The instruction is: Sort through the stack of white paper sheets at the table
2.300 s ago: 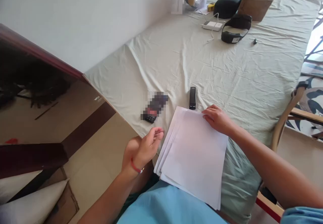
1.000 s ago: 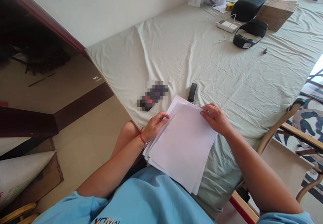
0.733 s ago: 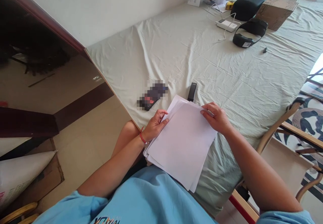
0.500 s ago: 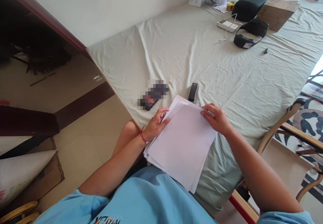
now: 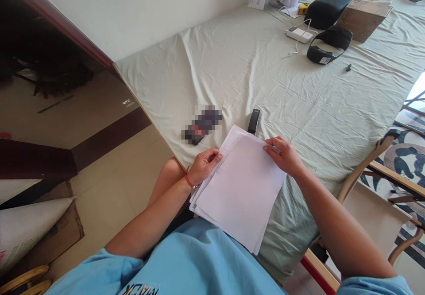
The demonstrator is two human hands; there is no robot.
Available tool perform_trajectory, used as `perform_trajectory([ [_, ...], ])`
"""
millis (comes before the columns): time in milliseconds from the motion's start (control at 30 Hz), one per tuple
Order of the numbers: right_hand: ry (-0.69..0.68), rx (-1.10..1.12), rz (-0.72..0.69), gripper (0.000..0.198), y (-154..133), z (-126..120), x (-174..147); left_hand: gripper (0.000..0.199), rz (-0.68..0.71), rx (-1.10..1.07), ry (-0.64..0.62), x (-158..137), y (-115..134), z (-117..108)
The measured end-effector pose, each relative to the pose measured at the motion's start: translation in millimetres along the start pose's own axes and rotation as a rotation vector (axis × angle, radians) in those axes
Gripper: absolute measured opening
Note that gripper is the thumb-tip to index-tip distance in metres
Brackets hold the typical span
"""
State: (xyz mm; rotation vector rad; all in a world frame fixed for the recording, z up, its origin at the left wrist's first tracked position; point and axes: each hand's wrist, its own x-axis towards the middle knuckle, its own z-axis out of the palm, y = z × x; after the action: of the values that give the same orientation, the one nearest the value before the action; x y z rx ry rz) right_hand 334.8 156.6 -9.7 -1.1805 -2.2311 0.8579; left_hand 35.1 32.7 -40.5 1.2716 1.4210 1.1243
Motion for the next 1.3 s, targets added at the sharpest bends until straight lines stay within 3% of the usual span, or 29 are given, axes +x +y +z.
perform_trajectory([
  [233,0.039,-0.038,0.035,0.020,4.8,2.0,2.3,0.052,-0.016,-0.056,0.045,-3.1,-3.6,-0.6],
  [467,0.065,-0.069,0.052,0.019,8.3,5.7,2.7,0.045,-0.009,0.066,-0.053,-1.9,-0.8,-0.2],
  [667,0.074,-0.085,0.052,0.020,11.0,6.8,2.6,0.042,0.031,0.159,-0.047,-1.3,0.6,1.3],
  [1300,0.088,-0.070,0.072,0.021,-0.3,6.2,3.9,0.038,0.045,0.172,-0.059,-3.2,7.7,-0.3],
])
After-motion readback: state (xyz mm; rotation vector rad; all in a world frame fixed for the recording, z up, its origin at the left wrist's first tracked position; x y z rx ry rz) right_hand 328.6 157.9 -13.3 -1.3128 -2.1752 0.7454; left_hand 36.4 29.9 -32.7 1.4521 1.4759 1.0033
